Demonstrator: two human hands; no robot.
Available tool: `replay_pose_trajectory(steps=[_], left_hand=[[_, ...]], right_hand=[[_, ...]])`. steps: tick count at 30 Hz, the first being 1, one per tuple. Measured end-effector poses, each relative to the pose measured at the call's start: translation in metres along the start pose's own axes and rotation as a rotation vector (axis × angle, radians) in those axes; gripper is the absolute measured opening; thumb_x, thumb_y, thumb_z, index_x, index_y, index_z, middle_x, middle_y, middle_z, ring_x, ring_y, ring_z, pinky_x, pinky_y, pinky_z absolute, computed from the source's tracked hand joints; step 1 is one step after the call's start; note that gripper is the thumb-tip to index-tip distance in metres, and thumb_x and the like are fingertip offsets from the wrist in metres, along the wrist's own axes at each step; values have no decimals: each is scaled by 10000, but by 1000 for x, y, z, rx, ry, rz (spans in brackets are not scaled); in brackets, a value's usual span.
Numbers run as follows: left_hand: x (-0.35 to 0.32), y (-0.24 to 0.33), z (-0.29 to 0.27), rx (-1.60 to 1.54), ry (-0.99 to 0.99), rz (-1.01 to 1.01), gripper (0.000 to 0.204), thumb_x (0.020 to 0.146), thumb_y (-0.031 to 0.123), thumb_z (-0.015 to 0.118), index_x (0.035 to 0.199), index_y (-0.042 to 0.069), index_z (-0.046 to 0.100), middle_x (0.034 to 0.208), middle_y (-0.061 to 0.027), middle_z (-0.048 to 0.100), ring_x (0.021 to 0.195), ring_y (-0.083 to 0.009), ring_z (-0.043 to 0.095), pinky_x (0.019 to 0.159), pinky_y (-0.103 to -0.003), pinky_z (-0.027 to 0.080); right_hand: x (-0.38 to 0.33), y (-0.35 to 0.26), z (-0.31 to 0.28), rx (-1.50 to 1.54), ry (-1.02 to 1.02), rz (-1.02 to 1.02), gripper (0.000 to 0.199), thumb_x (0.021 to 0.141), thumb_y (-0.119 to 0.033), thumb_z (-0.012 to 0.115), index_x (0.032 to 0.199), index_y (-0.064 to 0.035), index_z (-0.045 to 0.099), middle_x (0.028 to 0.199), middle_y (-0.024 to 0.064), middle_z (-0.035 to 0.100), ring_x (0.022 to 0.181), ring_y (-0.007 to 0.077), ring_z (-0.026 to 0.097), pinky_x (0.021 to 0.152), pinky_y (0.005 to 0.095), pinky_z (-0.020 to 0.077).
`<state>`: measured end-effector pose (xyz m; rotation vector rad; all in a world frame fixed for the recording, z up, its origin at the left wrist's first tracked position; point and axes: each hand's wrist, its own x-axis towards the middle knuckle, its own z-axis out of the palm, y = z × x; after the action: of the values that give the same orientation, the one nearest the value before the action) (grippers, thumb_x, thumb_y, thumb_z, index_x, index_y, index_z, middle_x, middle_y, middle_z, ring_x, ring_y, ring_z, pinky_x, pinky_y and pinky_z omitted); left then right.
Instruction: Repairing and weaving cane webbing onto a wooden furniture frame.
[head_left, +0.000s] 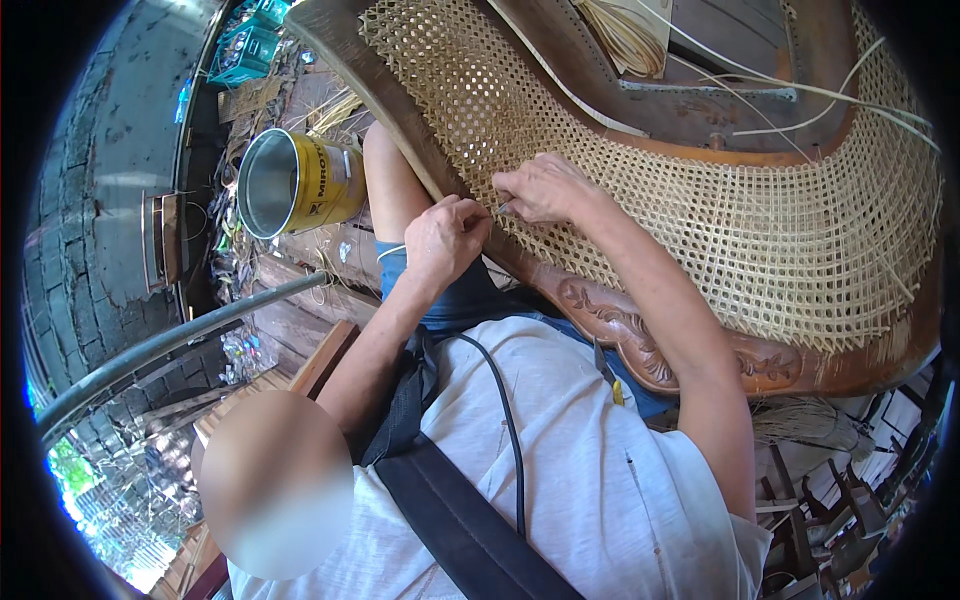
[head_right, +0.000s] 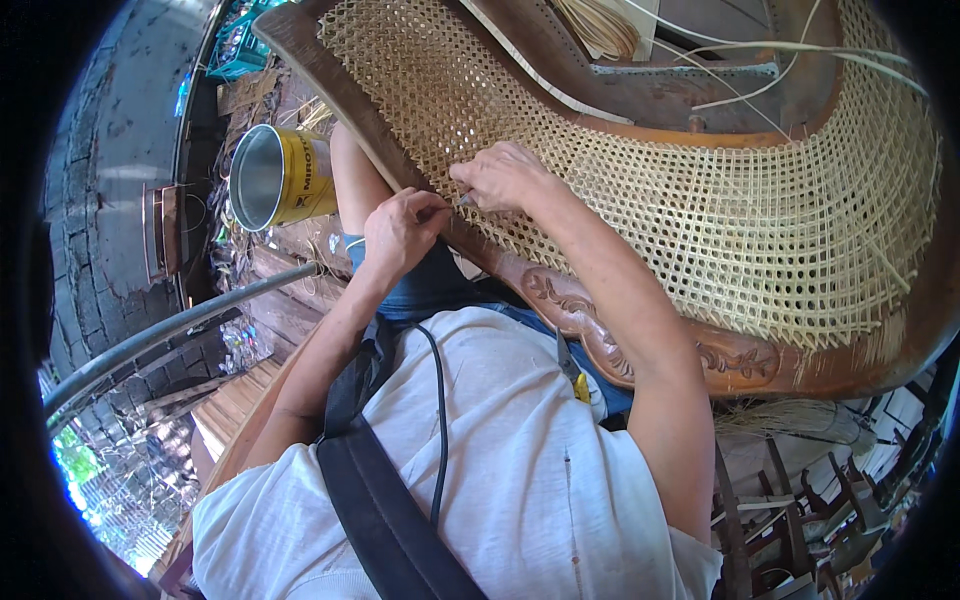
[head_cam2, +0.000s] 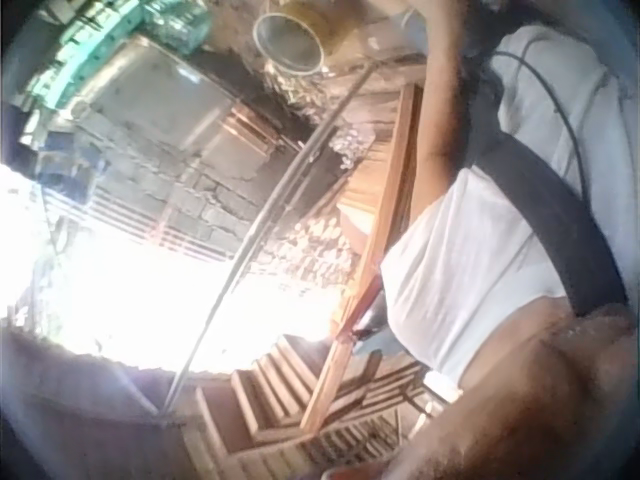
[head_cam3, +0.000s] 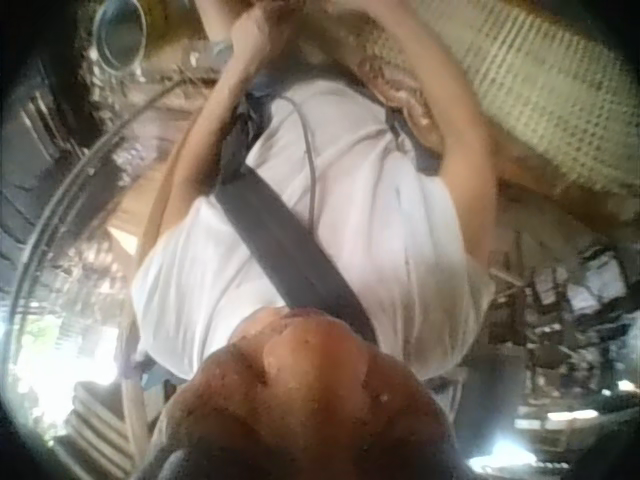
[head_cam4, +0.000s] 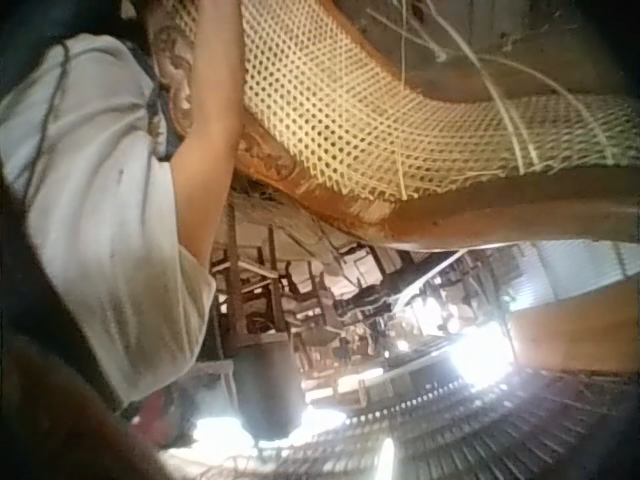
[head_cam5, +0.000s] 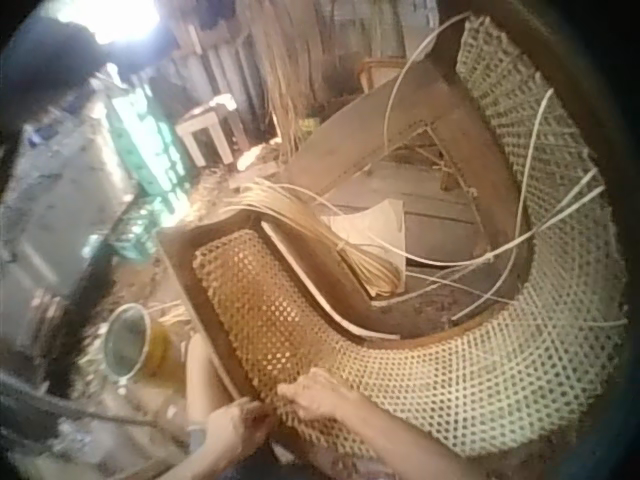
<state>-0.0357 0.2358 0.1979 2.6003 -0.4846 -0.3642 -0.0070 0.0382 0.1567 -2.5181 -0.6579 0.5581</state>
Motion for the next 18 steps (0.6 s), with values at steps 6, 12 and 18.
replay_pose_trajectory(steps=[6,12,18], left_hand=[[-4,4,13,161,39,3,106,795,232,698,836,137,719,808,-45,654,730,-256,658,636,-363,518],[-4,1,20,213,102,12,109,795,225,688,804,119,709,775,-51,652,696,-263,653,610,-370,516],[-3,6,24,257,111,-3,114,792,231,679,792,120,705,764,-58,662,709,-267,660,620,-378,520]], right_hand=[[6,2,-5,86,-68,-17,147,861,-263,671,940,-147,629,784,69,691,820,260,665,888,442,401],[11,4,-5,83,-89,-6,96,840,-208,663,923,-160,663,798,59,697,836,242,665,897,424,412],[14,4,-17,96,-138,-8,107,784,-185,668,886,-158,688,836,75,711,840,263,676,798,418,496]])
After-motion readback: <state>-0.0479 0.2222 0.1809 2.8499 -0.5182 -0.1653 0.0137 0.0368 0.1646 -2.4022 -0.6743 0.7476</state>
